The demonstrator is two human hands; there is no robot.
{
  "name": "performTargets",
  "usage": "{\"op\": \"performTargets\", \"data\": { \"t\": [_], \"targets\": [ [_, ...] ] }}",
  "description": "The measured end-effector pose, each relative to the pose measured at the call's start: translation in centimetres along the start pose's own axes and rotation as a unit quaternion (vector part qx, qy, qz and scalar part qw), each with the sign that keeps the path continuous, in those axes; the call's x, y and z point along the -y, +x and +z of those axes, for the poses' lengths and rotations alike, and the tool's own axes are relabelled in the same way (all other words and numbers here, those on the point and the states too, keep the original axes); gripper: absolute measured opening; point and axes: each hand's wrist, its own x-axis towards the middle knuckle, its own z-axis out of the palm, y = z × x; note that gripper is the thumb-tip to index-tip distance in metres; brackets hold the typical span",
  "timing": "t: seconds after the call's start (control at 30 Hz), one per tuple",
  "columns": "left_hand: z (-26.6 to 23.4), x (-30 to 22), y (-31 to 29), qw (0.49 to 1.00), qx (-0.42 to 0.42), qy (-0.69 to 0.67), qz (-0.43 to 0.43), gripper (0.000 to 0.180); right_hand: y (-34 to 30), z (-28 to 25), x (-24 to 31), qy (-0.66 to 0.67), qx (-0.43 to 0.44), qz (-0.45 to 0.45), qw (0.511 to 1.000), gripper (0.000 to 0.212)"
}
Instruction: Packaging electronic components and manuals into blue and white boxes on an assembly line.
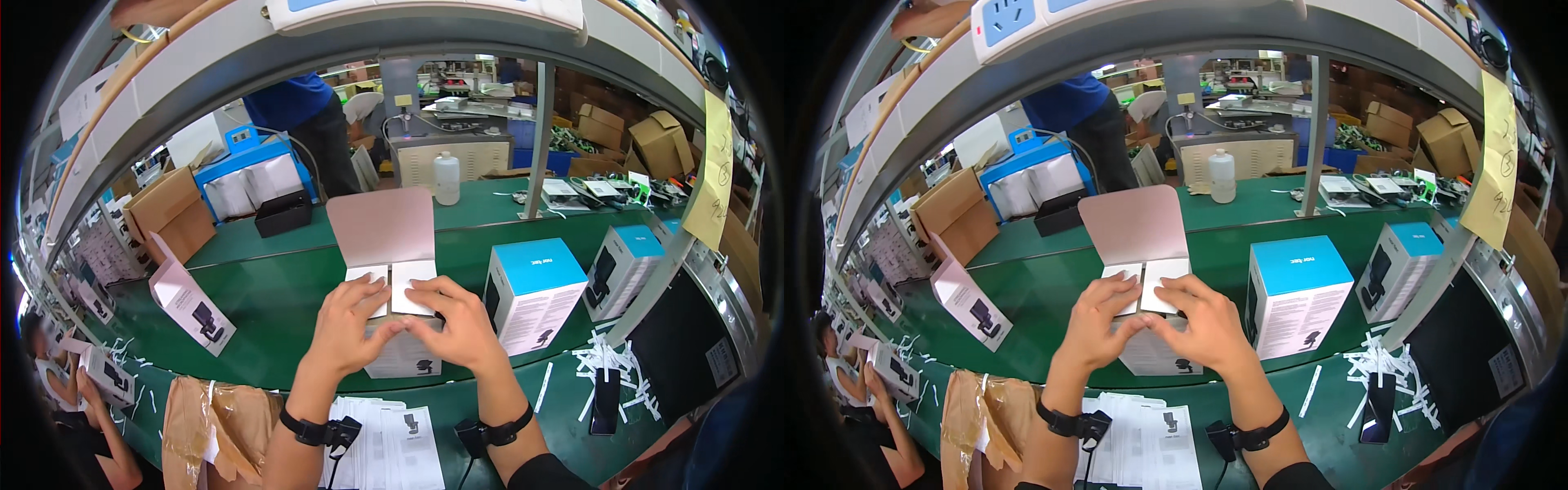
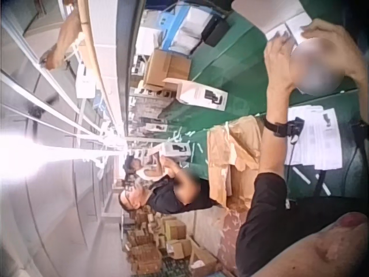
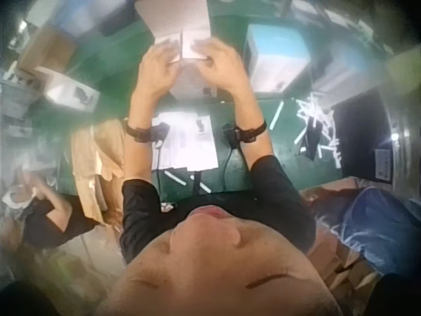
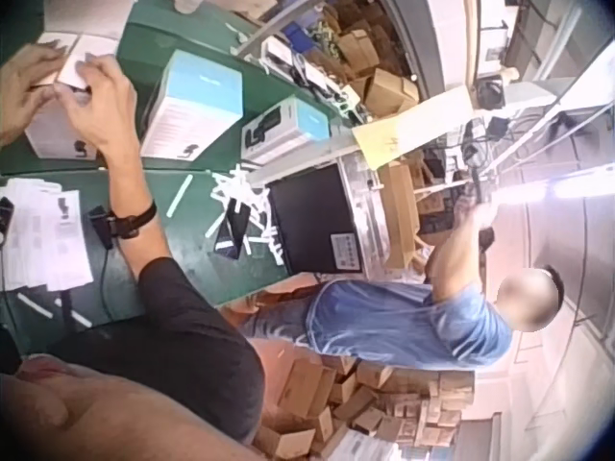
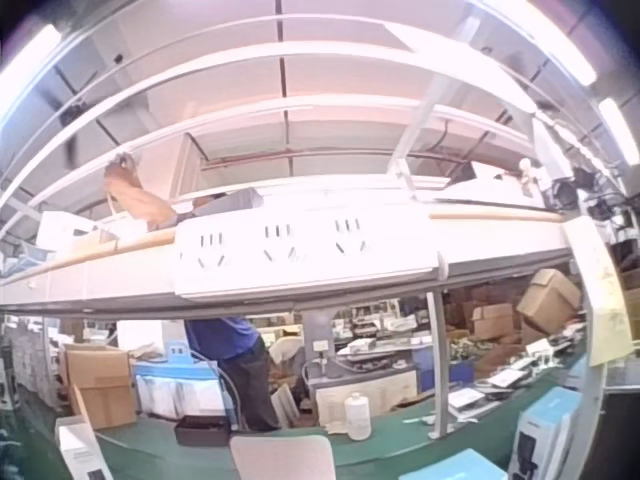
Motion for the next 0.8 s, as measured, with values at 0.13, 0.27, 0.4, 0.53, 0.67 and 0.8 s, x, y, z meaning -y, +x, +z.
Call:
{"op": "performTargets", "data": {
  "t": [0.13,0.27,0.4,0.53,0.67,0.8],
  "targets": [
    [-0.9,1.3,3.2,0.985,0.052,-0.081,-0.144,0.024,0.2,-0.1,-1.8,0.085,-0.001,0.007,0.996,0.026],
    [1.3,2.1,3.4,0.965,-0.033,-0.101,-0.238,0.075,0.7,0.7,-2.1,0.093,-0.053,0.154,0.982,0.017],
    [1.9,3.2,2.5,0.937,-0.1,-0.217,-0.255,0.092,0.9,2.1,-1.8,0.227,-0.125,0.206,0.944,0.056],
    [2.3,4.9,1.1,0.958,-0.108,-0.241,-0.109,0.056,1.5,1.4,-0.1,0.197,-0.211,0.204,0.936,0.075],
    [2.1,3.3,0.4,0.945,-0.137,-0.295,-0.026,0.05,0.5,-0.3,-3.3,0.163,-0.015,-0.04,0.986,0.054],
    [1.4,3.1,0.5,0.942,-0.083,-0.326,0.006,0.048,0.0,-2.4,-4.2,0.296,0.07,0.022,0.952,0.064]
  ]
}}
